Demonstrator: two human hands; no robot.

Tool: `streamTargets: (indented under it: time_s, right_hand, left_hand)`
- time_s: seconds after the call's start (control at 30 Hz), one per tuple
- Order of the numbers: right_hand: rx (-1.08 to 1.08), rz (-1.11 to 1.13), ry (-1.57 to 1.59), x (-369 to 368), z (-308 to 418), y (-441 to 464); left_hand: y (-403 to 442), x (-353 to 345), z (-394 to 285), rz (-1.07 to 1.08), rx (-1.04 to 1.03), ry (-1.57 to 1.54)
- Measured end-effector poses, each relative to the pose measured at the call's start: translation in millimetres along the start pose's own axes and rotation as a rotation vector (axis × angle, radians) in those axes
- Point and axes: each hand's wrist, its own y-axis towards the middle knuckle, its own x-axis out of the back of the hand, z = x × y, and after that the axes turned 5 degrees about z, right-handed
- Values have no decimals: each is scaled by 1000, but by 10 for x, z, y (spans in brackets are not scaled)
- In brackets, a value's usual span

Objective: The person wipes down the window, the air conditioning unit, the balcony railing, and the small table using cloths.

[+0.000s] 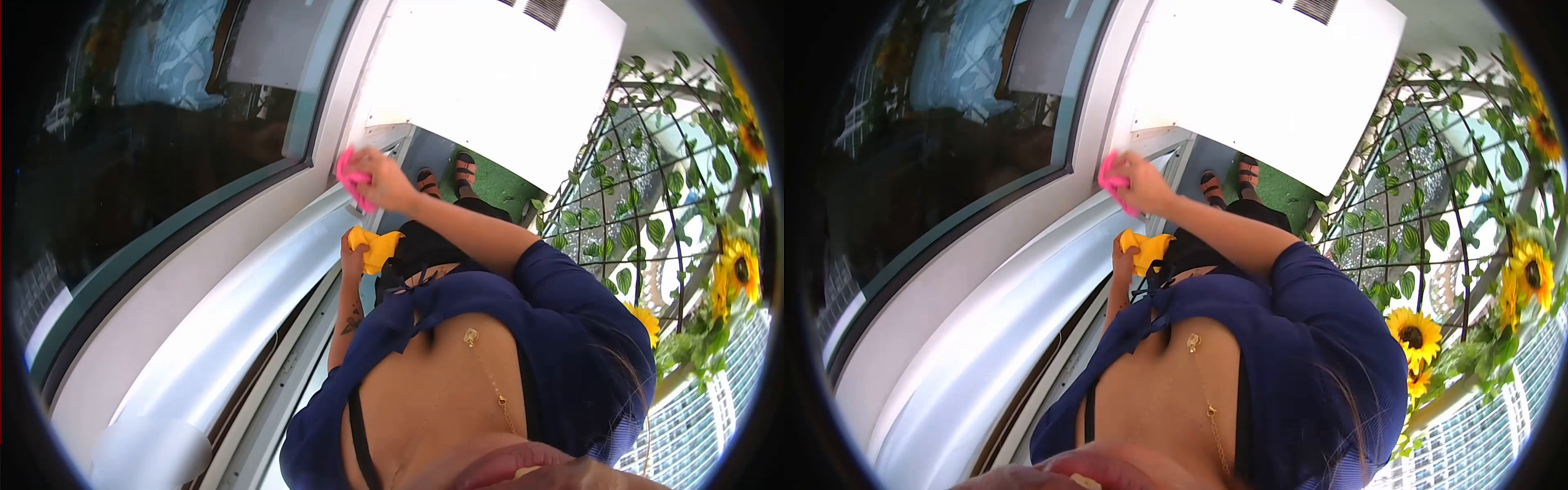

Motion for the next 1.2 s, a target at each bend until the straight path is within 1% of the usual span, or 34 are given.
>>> streamTargets:
  time_s: [0.03, 0.07, 0.13, 0.17, 0.2, 0.23, 0.27, 0.3, 0.33, 0.37, 0.4, 0.47, 0.5, 0.53, 0.57, 0.6, 0.67, 0.7, 0.73, 0.77, 0.8, 0.83, 0.87, 0.9, 0.93, 1.0, 1.07, 1.1, 1.13, 1.17, 1.2]
  right_hand:
    - [-18, -8, 73, -42, 66, -175]
    - [-120, 42, 74, 73, 104, -246]
    - [-271, 15, 222, 503, 302, -242]
    - [-325, -146, 228, 803, 345, -194]
    - [-407, -328, 221, 1148, 420, -189]
    - [-418, -518, 423, 1510, 439, -220]
    - [-392, -670, 644, 1827, 464, -307]
    - [-301, -758, 770, 2105, 678, -499]
    - [-209, -817, 904, 2306, 890, -768]
    - [-122, -836, 1037, 2460, 945, -1029]
    - [-23, -845, 1160, 2537, 1013, -1287]
    - [194, -873, 1150, 2447, 1497, -1815]
    - [208, -999, 1079, 2341, 1827, -2042]
    - [219, -1122, 1012, 2195, 2139, -2234]
    - [292, -1268, 747, 2128, 2355, -2427]
    - [353, -1397, 474, 2107, 2538, -2620]
    - [397, -1686, 73, 2151, 2911, -3092]
    - [396, -1820, -208, 2186, 3066, -3389]
    - [233, -2008, -503, 2190, 3252, -3657]
    - [-30, -2157, -892, 2275, 3324, -4033]
    - [-313, -2272, -1123, 2239, 3498, -4179]
    - [-571, -2212, -1308, 2330, 3495, -4551]
    - [-771, -2119, -1303, 2400, 3426, -4871]
    - [-1029, -1944, -1199, 2465, 3326, -5161]
    - [-1023, -1948, -1195, 2645, 3143, -5316]
    - [-1439, -1716, -1119, 2841, 2794, -5608]
    - [-1367, -1467, -1017, 3044, 2984, -5276]
    - [-1367, -1435, -924, 3258, 2998, -5080]
    - [-1423, -1397, -639, 3533, 3071, -4866]
    - [-1329, -1340, -866, 3830, 2955, -4851]
    - [-1284, -1286, -821, 4017, 3011, -4733]
  left_hand:
    - [139, 37, 11, 80, -50, -3]
    - [326, -17, -65, 192, -109, 0]
    - [321, -115, -534, 473, -54, 99]
    - [403, -266, -727, 554, -44, 148]
    - [592, -392, -852, 711, -70, 193]
    - [642, -575, -1078, 826, -79, 264]
    - [640, -773, -1357, 909, -83, 326]
    - [678, -1021, -1605, 985, -117, 369]
    - [671, -1220, -1786, 1026, -113, 384]
    - [618, -1339, -1949, 1050, -98, 399]
    - [582, -1530, -2132, 1121, -133, 413]
    - [487, -1874, -2430, 1248, -164, 386]
    - [507, -2066, -2537, 1290, -183, 408]
    - [541, -2228, -2622, 1263, -231, 383]
    - [567, -2348, -2687, 1232, -275, 356]
    - [585, -2449, -2761, 1262, -285, 372]
    - [619, -2588, -2903, 1180, -318, 260]
    - [715, -2637, -2952, 1190, -323, 251]
    - [758, -2640, -3025, 1193, -333, 256]
    - [806, -2630, -3101, 1215, -321, 208]
    - [872, -2617, -3176, 1234, -309, 154]
    - [1048, -2623, -3230, 1211, -275, 120]
    - [1226, -2602, -3271, 1205, -282, 115]
    - [1425, -2593, -3299, 1162, -250, 53]
    - [1542, -2620, -3335, 1124, -220, -5]
    - [1307, -2559, -3411, 1114, -219, 69]
    - [1223, -2662, -3359, 1082, -169, -61]
    - [1026, -2790, -3311, 1084, -177, -27]
    - [835, -3013, -3209, 1092, -170, -10]
    - [609, -3279, -3090, 1096, -180, -2]
    - [373, -3533, -2983, 1097, -189, 7]
